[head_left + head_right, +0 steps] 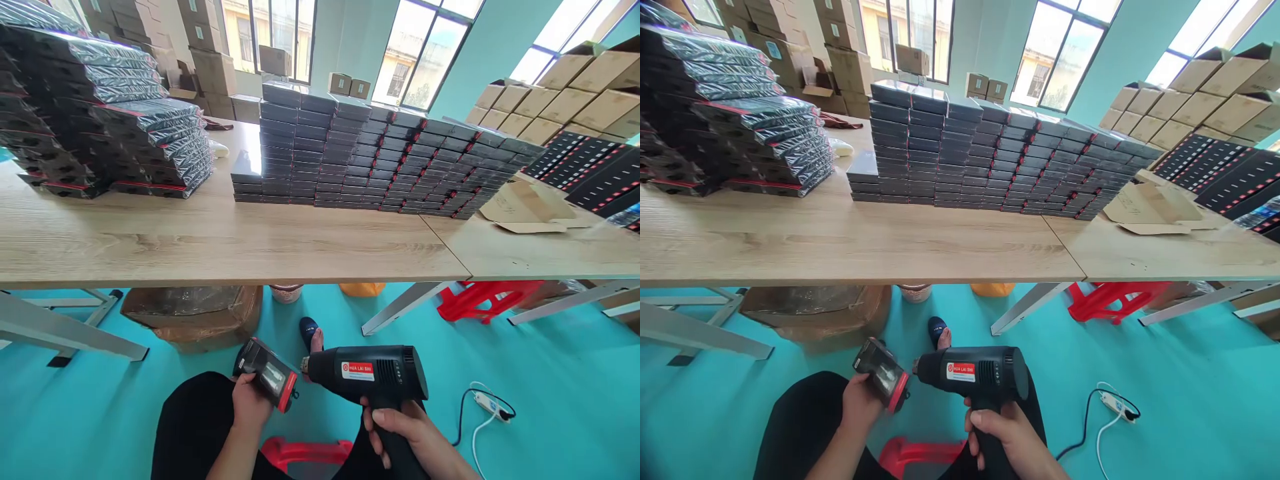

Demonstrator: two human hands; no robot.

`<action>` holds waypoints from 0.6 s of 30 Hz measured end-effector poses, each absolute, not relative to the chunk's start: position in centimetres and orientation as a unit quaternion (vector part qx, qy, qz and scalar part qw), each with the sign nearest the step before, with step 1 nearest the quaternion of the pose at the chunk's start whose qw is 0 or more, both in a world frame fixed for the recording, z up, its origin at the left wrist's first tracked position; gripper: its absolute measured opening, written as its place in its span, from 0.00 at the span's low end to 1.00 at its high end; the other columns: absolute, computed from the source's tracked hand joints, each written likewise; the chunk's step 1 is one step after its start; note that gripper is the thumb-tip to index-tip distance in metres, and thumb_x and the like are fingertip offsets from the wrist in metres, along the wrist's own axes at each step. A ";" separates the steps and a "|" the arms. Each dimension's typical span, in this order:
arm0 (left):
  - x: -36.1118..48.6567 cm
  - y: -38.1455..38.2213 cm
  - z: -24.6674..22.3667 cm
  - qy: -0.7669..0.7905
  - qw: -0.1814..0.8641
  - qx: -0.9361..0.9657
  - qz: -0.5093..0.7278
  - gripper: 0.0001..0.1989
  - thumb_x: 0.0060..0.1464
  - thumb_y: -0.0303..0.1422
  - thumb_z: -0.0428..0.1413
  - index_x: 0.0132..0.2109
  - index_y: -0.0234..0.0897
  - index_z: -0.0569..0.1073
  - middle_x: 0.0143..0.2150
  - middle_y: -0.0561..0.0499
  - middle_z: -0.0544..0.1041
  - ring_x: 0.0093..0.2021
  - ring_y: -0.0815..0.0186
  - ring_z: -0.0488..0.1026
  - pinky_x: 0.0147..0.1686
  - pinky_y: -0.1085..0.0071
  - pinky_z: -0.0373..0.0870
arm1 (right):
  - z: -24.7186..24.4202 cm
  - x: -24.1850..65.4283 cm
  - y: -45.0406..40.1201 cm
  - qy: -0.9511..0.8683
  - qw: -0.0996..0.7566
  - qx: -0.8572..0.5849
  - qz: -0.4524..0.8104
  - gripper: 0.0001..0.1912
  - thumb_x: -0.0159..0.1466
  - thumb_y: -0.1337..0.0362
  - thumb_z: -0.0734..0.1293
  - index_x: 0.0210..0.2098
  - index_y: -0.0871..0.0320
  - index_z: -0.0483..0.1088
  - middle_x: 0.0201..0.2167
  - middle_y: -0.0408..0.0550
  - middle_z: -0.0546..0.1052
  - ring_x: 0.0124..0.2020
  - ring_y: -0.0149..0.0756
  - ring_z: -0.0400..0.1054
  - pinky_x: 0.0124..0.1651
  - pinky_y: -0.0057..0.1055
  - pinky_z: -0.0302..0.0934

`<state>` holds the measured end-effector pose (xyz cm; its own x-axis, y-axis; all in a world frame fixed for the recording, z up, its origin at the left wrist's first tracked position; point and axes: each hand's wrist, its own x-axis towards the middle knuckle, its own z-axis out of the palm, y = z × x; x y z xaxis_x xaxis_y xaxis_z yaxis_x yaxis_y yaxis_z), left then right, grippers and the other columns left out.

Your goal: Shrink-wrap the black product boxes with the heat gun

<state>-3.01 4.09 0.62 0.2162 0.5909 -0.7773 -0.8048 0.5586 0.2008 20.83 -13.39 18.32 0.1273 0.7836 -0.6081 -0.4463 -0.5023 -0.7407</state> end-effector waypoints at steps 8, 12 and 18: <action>-2.8 3.9 0.1 0.437 0.780 -0.064 0.444 0.21 0.35 0.24 0.52 0.41 0.36 0.77 0.27 0.48 0.79 0.29 0.57 0.78 0.33 0.60 0.76 | 18.4 22.0 -15.6 -0.093 0.465 -0.562 0.677 0.24 0.51 0.55 0.77 0.42 0.64 0.76 0.31 0.49 0.78 0.25 0.32 0.69 0.24 0.26 0.61; -3.0 3.8 -0.8 0.435 0.786 -0.029 0.438 0.14 0.35 0.25 0.53 0.34 0.38 0.75 0.27 0.50 0.78 0.28 0.57 0.77 0.35 0.58 0.75 | 18.9 22.0 -15.7 -0.106 0.448 -0.573 0.678 0.24 0.52 0.54 0.77 0.42 0.64 0.76 0.31 0.48 0.78 0.25 0.32 0.69 0.26 0.26 0.60; -2.8 3.7 -1.1 0.435 0.799 0.001 0.416 0.09 0.33 0.26 0.53 0.28 0.38 0.71 0.23 0.51 0.74 0.26 0.58 0.75 0.35 0.58 0.75 | 18.1 22.2 -15.4 -0.154 0.375 -0.607 0.683 0.24 0.49 0.51 0.77 0.38 0.63 0.75 0.29 0.49 0.77 0.26 0.35 0.68 0.28 0.30 0.61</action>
